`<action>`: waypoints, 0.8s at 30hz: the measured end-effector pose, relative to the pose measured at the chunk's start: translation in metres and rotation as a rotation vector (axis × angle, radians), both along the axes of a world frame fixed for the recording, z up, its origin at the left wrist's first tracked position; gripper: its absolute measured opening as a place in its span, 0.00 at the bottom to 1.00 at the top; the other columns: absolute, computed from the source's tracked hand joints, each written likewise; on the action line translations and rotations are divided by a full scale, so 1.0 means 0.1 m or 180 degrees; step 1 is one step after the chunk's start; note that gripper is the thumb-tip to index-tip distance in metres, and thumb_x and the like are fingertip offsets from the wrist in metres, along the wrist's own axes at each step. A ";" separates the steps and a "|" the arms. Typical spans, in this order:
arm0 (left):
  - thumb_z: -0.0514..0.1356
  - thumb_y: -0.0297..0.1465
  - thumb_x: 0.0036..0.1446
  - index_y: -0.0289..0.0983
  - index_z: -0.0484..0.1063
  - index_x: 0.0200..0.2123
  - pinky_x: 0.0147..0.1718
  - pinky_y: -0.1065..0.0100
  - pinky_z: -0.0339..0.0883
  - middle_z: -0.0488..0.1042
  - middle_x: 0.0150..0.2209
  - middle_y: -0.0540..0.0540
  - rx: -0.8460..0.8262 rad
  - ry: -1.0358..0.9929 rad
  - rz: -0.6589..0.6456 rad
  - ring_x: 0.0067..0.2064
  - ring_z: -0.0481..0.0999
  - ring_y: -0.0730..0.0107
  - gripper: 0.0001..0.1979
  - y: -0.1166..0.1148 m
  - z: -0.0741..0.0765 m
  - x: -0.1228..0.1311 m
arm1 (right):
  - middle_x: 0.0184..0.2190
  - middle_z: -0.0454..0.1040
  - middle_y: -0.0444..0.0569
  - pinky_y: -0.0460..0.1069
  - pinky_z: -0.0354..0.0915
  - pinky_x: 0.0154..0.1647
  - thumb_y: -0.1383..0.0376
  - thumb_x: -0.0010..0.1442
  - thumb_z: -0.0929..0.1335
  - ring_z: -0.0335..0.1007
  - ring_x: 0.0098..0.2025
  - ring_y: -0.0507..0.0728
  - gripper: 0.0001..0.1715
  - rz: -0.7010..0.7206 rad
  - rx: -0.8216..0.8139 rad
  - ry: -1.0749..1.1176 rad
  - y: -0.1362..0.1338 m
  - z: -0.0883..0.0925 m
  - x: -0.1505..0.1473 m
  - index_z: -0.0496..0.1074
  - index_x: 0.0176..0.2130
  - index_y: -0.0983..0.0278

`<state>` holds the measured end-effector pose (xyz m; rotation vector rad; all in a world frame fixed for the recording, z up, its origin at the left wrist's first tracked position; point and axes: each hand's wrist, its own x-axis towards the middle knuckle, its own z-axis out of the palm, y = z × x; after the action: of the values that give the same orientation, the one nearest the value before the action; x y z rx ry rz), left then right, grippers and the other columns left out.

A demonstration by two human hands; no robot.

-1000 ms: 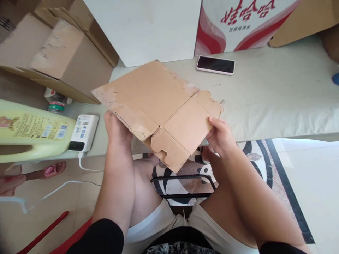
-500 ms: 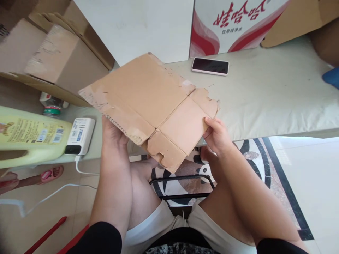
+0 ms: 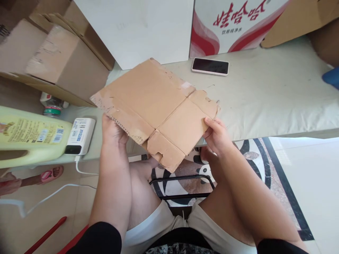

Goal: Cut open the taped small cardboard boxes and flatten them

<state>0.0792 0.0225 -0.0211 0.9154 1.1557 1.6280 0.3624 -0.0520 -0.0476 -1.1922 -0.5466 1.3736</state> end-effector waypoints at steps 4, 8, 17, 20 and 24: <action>0.78 0.42 0.34 0.38 0.76 0.25 0.51 0.55 0.79 0.83 0.32 0.45 0.0008 0.0073 0.0040 0.46 0.84 0.54 0.20 -0.01 -0.03 -0.01 | 0.31 0.81 0.45 0.51 0.78 0.35 0.54 0.43 0.82 0.76 0.31 0.55 0.22 -0.0041 0.0003 0.0034 0.00 -0.02 0.01 0.79 0.35 0.60; 0.73 0.46 0.43 0.38 0.76 0.29 0.55 0.52 0.77 0.83 0.37 0.42 -0.0051 -0.0081 -0.0105 0.54 0.80 0.47 0.19 -0.02 -0.01 -0.01 | 0.32 0.81 0.46 0.53 0.78 0.40 0.55 0.45 0.80 0.78 0.33 0.57 0.20 -0.0134 0.0039 0.0050 0.00 -0.04 0.01 0.78 0.35 0.61; 0.58 0.55 0.57 0.44 0.74 0.46 0.60 0.58 0.71 0.80 0.52 0.44 0.0204 -0.0286 -0.0027 0.64 0.73 0.53 0.24 -0.03 0.09 -0.03 | 0.21 0.71 0.40 0.46 0.65 0.18 0.57 0.41 0.82 0.63 0.21 0.49 0.20 -0.0228 0.0016 0.0042 0.03 -0.02 -0.01 0.72 0.26 0.60; 0.67 0.50 0.52 0.48 0.72 0.47 0.59 0.60 0.71 0.78 0.57 0.48 0.0240 -0.0489 0.0136 0.64 0.73 0.58 0.22 -0.04 0.08 -0.03 | 0.20 0.69 0.39 0.44 0.58 0.14 0.57 0.38 0.83 0.59 0.20 0.48 0.22 -0.0329 0.0057 -0.0054 0.04 -0.01 -0.04 0.72 0.25 0.61; 0.73 0.45 0.44 0.43 0.75 0.41 0.54 0.60 0.75 0.80 0.54 0.44 -0.0189 -0.0652 -0.0106 0.61 0.75 0.53 0.22 -0.03 0.03 -0.06 | 0.21 0.69 0.39 0.45 0.56 0.14 0.55 0.39 0.83 0.59 0.20 0.48 0.23 -0.0381 0.0068 -0.0067 0.03 -0.03 -0.05 0.73 0.28 0.61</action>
<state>0.0730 0.0199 -0.0180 0.7085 1.0360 1.6109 0.3578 -0.0486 -0.0503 -1.2041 -0.4956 1.2519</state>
